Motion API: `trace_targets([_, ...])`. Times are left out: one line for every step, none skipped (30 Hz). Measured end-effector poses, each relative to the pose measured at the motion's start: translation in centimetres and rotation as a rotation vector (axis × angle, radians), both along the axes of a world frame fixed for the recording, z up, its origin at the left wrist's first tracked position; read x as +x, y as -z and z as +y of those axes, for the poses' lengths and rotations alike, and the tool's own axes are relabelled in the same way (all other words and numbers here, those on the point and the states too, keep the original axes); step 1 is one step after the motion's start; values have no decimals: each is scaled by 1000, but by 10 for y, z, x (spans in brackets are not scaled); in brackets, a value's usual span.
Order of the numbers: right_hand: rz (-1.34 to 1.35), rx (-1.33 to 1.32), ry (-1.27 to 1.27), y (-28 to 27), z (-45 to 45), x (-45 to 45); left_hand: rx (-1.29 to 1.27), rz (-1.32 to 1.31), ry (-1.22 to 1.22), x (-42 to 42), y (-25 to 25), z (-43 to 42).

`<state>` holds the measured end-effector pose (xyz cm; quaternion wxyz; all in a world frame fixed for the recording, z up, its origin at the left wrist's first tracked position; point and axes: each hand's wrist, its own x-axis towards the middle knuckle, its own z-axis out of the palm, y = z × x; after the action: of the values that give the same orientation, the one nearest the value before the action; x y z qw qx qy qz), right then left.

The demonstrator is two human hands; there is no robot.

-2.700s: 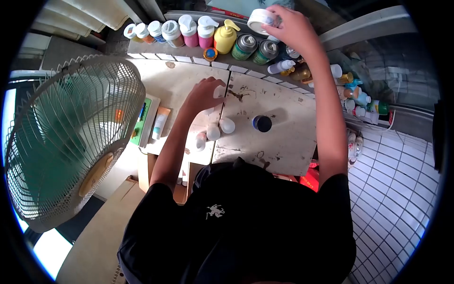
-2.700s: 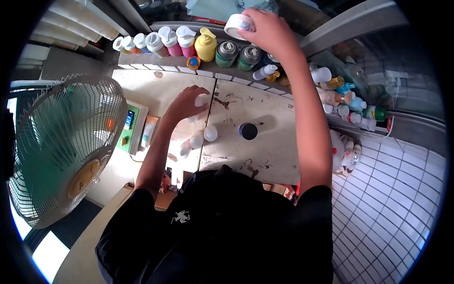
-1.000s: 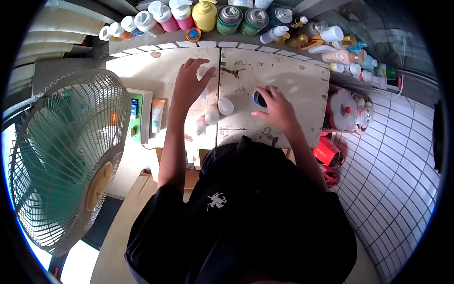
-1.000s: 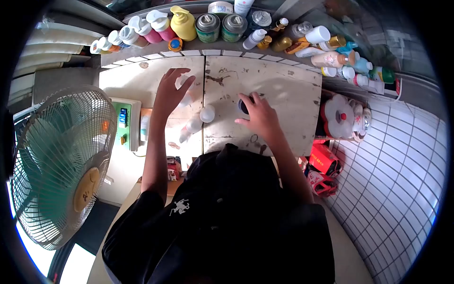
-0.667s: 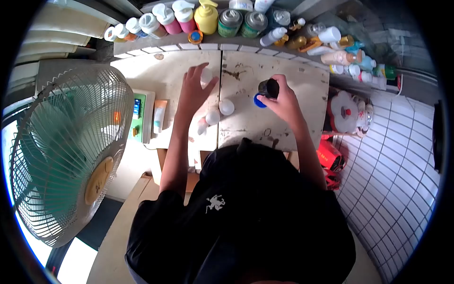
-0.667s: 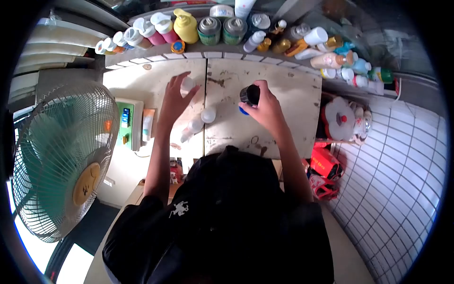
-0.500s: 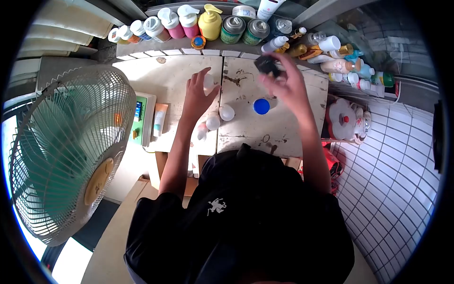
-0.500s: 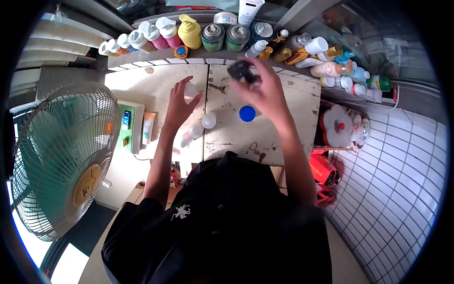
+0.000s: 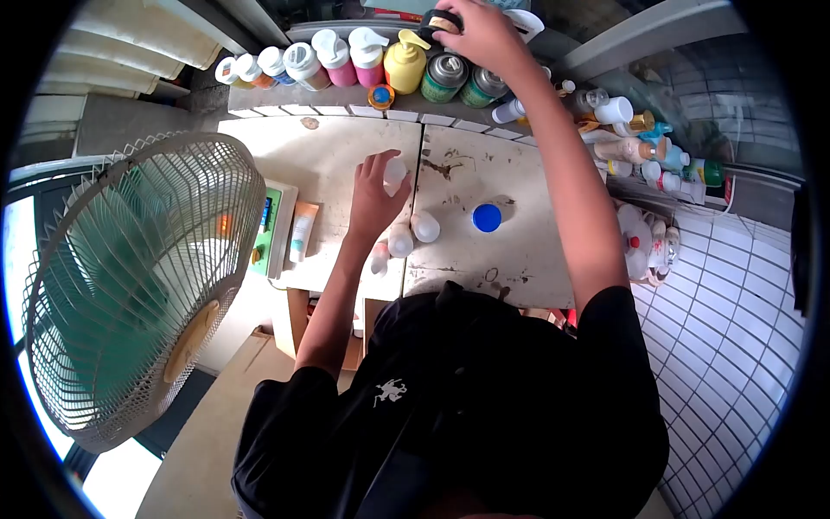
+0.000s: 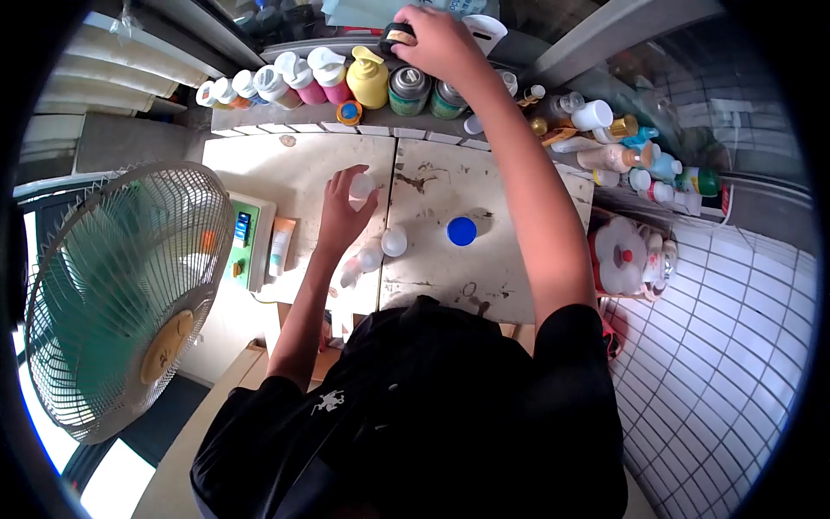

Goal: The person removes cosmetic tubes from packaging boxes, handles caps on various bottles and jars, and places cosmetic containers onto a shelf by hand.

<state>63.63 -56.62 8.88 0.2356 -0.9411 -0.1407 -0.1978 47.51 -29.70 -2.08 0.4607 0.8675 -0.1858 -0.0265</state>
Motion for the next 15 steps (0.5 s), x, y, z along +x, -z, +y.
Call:
trace_targets([92,106,-39,3,1,3,-1,-1,2,0,-2,0])
trace_targets([105,64,-34,5,2,5,7,24,-7,-1,-4,0])
trace_targets([119,22,-30,4,6,4,15,49,-17,-1,-5,0])
trace_targets([120,23,-29,3,8,2,16,51,-16,-1,-5,0])
trace_targets([164,-55,10,2,9,0,11,33,-13,-1,-5,0])
trace_targets([207,-134,50,1,9,-2,5,16,-10,0,-5,0])
trace_targets([208,-133,51,2,10,-1,6,16,-9,0,-6,0])
trace_targets([209,-125,49,2,10,-1,12,27,-10,0,-6,0])
trace_targets([211,-117,46,3,11,-1,19,38,-12,0,-6,0])
trace_targets([212,-114,49,4,12,0,22,39,-9,0,-6,-1])
trace_targets([241,-125,57,4,12,3,15,34,-9,0,-6,-1])
trace_targets([269,-135,65,5,11,4,9,29,-9,0,-6,-1])
trace_targets([269,-132,68,6,10,5,12,29,-5,1,-6,-1])
trace_targets([270,-106,67,7,10,4,8,30,-4,1,-6,-1])
trace_targets([271,-81,66,9,9,3,4,32,-3,0,-5,-1])
